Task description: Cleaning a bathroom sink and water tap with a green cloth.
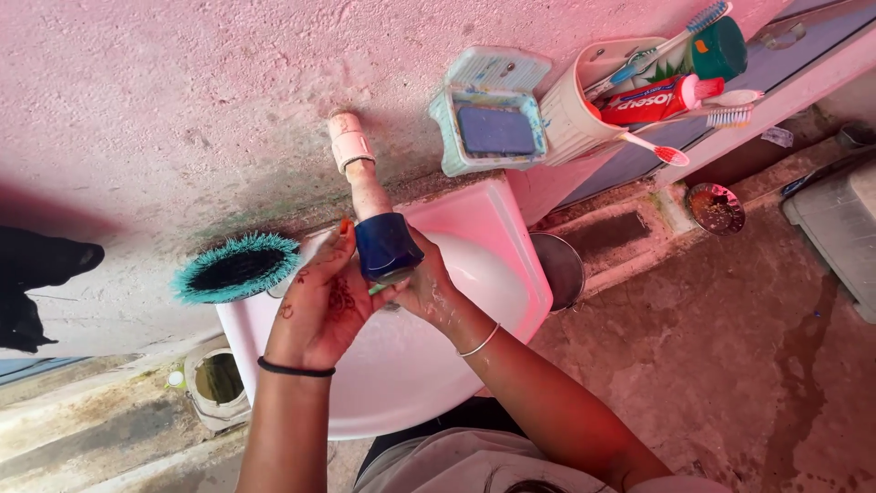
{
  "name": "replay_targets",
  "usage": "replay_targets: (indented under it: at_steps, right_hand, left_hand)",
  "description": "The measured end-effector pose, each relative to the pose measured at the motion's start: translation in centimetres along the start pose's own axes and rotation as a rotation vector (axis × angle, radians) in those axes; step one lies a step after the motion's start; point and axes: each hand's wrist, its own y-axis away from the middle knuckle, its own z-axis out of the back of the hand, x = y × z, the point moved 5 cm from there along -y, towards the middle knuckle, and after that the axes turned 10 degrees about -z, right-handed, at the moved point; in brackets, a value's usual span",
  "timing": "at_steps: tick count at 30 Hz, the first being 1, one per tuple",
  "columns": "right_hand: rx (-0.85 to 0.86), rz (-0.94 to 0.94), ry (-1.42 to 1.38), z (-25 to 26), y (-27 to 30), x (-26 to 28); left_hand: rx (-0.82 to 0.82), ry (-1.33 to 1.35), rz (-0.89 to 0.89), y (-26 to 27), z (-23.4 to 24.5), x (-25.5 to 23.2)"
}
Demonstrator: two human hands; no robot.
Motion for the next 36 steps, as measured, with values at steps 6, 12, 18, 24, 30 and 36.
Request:
replay_targets:
  at_steps: [6, 12, 18, 24, 30, 36]
  right_hand:
    - [0.074, 0.062, -0.041, -0.6, -0.1, -0.4]
    - [-0.078, -0.018, 0.002, 0.7, -0.1, -0.8]
    - [0.069, -0.032, -0.031, 2.2, -1.0, -0.5]
    - [0.402, -0.095, -0.192, 0.6, -0.4, 0.2]
    - [0.314, 0.184, -0.147, 1.5, -1.3, -0.3]
    - [0.045, -0.083, 0.067, -0.3, -1.2, -1.0]
  left_hand:
    - [0.043, 0.257, 0.087, -0.4, -4.3, 1.8]
    - [-0.232, -0.502, -0.130, -1.0, -2.9, 1.5]
    - [-0.160, -0.294, -0.193, 0.3, -2.8, 0.4]
    - [0.009, 0.313, 0.087, 0.4, -2.8, 1.0]
    - [0.065, 0.409, 0.121, -0.8, -3.9, 3.0]
    - [-0.288, -0.426, -0.148, -0.5, -3.6, 1.6]
